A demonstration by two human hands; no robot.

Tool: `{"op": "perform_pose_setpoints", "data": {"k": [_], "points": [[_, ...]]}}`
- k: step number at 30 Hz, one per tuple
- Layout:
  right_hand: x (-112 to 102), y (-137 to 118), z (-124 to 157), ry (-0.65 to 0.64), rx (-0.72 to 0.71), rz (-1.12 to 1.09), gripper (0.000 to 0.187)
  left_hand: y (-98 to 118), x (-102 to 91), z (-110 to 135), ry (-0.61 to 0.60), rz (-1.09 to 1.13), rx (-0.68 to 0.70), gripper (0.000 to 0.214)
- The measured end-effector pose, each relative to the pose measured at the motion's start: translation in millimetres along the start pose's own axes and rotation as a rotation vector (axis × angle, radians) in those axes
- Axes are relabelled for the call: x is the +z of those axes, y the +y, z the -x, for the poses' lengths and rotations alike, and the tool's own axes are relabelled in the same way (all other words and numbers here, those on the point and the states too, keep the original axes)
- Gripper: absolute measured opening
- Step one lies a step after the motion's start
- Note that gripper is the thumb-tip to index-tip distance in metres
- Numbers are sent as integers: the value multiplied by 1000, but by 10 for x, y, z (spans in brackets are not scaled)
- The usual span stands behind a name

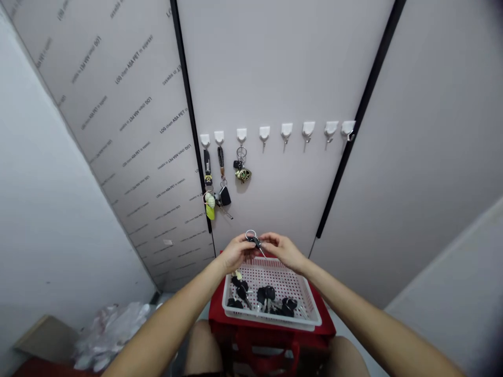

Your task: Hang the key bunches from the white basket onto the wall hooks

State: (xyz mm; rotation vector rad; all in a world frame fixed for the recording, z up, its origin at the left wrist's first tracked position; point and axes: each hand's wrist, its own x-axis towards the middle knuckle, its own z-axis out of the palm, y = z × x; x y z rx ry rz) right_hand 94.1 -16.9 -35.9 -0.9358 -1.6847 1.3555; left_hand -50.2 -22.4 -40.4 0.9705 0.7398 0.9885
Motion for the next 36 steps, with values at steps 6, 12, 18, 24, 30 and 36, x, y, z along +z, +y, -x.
{"op": "perform_pose_setpoints", "data": {"k": [6, 12, 18, 24, 30, 36], "points": [[-11, -127, -47, 6, 96, -129, 23, 167, 47, -12, -43, -20, 76, 22], [-168, -576, -307, 308, -84, -125, 28, 416, 184, -153, 103, -341, 195, 24], [-353, -1293, -777, 479, -398, 54, 20, 988, 455, -451, 286, -542, 510, 20], [-520, -1671, -1185, 714, -479, 229, 9, 1446, 568, -782, 452, -626, 677, 28], [-557, -1681, -1340, 890, -429, 564, 13, 1498, 542, -865, 511, -864, 621, 30], [-541, -1504, -1174, 844, -389, 707, 23, 1181, 436, -628, 396, -1045, 504, 41]]}}
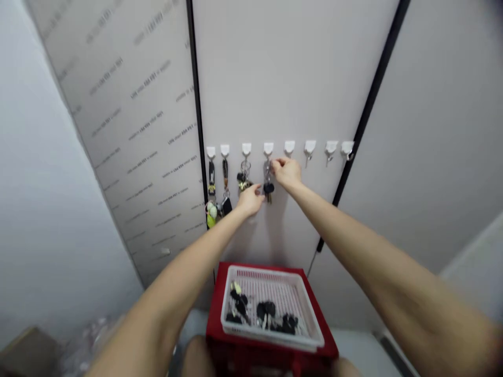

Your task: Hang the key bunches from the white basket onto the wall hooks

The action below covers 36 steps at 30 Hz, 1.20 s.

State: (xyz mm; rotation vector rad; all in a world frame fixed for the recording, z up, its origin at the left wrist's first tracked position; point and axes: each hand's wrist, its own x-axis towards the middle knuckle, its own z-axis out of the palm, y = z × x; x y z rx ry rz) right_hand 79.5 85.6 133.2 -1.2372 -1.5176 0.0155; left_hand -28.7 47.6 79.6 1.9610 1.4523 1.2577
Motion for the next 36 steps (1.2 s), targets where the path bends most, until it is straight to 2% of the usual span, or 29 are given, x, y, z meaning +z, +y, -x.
{"op": "perform_pose_setpoints", "data": {"k": [2, 3, 5, 7, 9, 11, 13, 15, 17, 20, 24, 27, 29, 32, 34, 36], "points": [[-19, 150, 239, -12, -23, 7, 26, -173, 55, 248, -90, -14, 37, 40], [-26, 245, 411, -72, -28, 11, 27, -285, 95, 396, -153, -28, 46, 38], [-40, 450, 861, -359, -25, 19, 26, -534, 189, 728, -333, -92, 35, 34], [-48, 642, 1397, -786, -43, 16, 25, -784, 291, 1068, -553, -209, 5, 35], [-38, 803, 1909, -1125, -123, 6, 27, -995, 383, 1351, -750, -354, 13, 41], [-10, 927, 2290, -1214, -218, 43, 32, -1144, 453, 1532, -848, -504, 81, 43], [14, 1023, 2492, -1214, -271, 97, 34, -1230, 495, 1606, -848, -625, 151, 37], [17, 1105, 2535, -1202, -234, 139, 29, -1270, 512, 1595, -824, -658, 175, 28], [-4, 1184, 2481, -1172, -113, 170, 23, -1286, 516, 1537, -791, -587, 113, 20], [-57, 1270, 2364, -1106, 106, 109, 13, -1294, 516, 1437, -676, -329, -76, 15], [-119, 1239, 2248, -1029, 397, -273, 8, -1290, 527, 1371, -585, 9, -240, 14], [-151, 1134, 2158, -929, 666, -545, 12, -1239, 561, 1372, -537, 84, -267, 22], [-163, 1065, 2103, -891, 796, -712, 13, -1163, 603, 1379, -487, 164, -256, 35], [-160, 988, 2057, -866, 894, -942, 11, -1008, 668, 1376, -480, 434, -273, 43], [-152, 954, 2051, -840, 929, -1043, 8, -912, 680, 1353, -504, 596, -306, 35], [-149, 931, 2051, -812, 951, -1101, 6, -845, 649, 1313, -493, 664, -354, 26]]}}
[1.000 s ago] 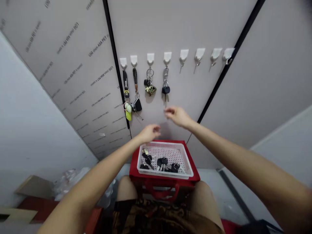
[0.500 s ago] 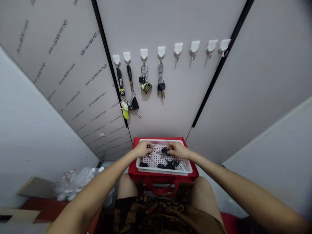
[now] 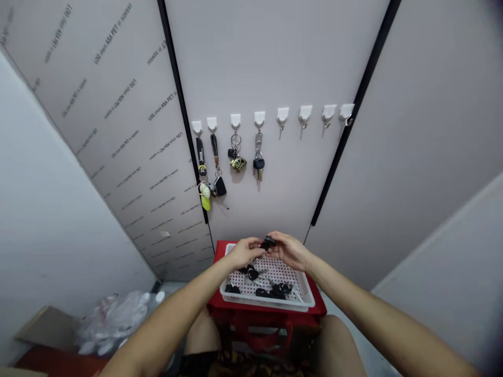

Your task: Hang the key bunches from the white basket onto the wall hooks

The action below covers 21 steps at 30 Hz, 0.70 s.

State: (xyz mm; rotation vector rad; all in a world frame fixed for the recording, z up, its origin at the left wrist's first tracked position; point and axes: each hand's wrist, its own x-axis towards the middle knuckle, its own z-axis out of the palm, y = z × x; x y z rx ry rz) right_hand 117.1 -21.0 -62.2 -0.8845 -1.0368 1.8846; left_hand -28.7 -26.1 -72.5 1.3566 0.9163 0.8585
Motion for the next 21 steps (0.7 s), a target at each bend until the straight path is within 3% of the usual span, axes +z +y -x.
{"op": "perform_pose_setpoints", "data": {"k": [7, 11, 15, 21], "points": [[62, -119, 1, 54, -137, 44, 9, 286, -107, -12, 171, 133, -54, 13], [117, -281, -15, 166, -253, 169, 20, 426, -79, -24, 224, 162, 38, 13], [153, -462, -6, 197, -212, 476, 13, 554, -74, -46, 255, 111, 163, 11], [254, -692, 38, 121, -260, 578, 23, 736, -87, -83, 215, 83, 239, 14]]}}
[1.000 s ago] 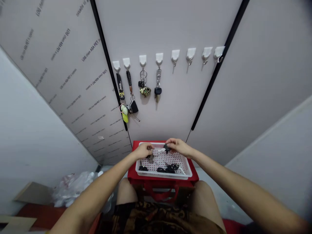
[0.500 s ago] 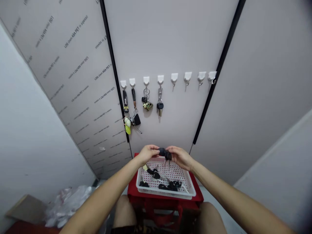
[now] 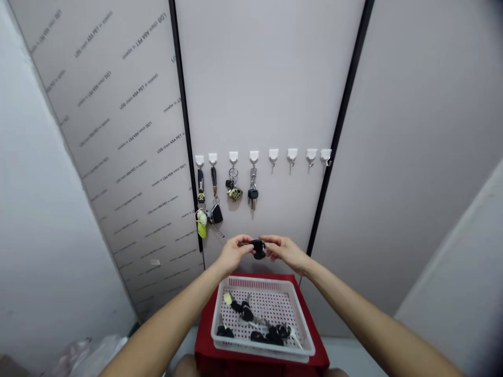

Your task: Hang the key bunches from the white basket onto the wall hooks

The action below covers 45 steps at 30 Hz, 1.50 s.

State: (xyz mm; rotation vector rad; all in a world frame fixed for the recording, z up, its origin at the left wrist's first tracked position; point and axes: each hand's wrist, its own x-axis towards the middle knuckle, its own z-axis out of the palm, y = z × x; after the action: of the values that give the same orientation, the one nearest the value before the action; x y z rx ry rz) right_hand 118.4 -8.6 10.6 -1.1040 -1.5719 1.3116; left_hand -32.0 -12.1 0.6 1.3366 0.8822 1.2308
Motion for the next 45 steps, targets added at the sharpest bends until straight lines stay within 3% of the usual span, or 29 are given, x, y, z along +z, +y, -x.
{"op": "perform_pose_setpoints", "data": {"k": [3, 6, 10, 16, 21, 25, 29, 33, 35, 39, 41, 43, 45], "points": [[-27, -85, -8, -90, -45, 59, 17, 106, -7, -39, -38, 1, 42, 12], [-112, -208, -54, -69, -81, 43, 17, 222, -37, -96, -14, -70, 107, 10], [-282, -570, -200, 142, -183, 56, 13, 383, -14, -244, 48, -303, 246, 7], [-432, -1214, -519, 471, -368, 111, 7, 751, 300, -583, 84, -485, 474, 36], [-459, -1417, -775, 688, -372, 139, 8, 1015, 473, -774, 67, -667, 436, 44], [-514, -1390, -955, 760, -311, 308, 10, 995, 457, -776, 48, -719, 388, 45], [-567, -1191, -983, 773, -330, 429, 14, 722, 316, -602, 1, -796, 357, 37], [-449, -674, -762, 844, -415, 538, 29, 184, 43, -284, -119, -938, 263, 32], [-282, -291, -565, 677, -359, 596, 30, -138, -107, -90, -223, -1068, 209, 31], [174, 539, -135, 113, -141, 656, 21, -679, -320, 262, -459, -1408, 82, 30], [374, 872, 21, -94, -85, 707, 19, -847, -355, 367, -523, -1530, 57, 28], [510, 1099, 123, -196, -63, 815, 19, -940, -345, 421, -529, -1605, 69, 24], [575, 1224, 177, -181, -82, 936, 22, -974, -310, 434, -491, -1640, 65, 21]]}}
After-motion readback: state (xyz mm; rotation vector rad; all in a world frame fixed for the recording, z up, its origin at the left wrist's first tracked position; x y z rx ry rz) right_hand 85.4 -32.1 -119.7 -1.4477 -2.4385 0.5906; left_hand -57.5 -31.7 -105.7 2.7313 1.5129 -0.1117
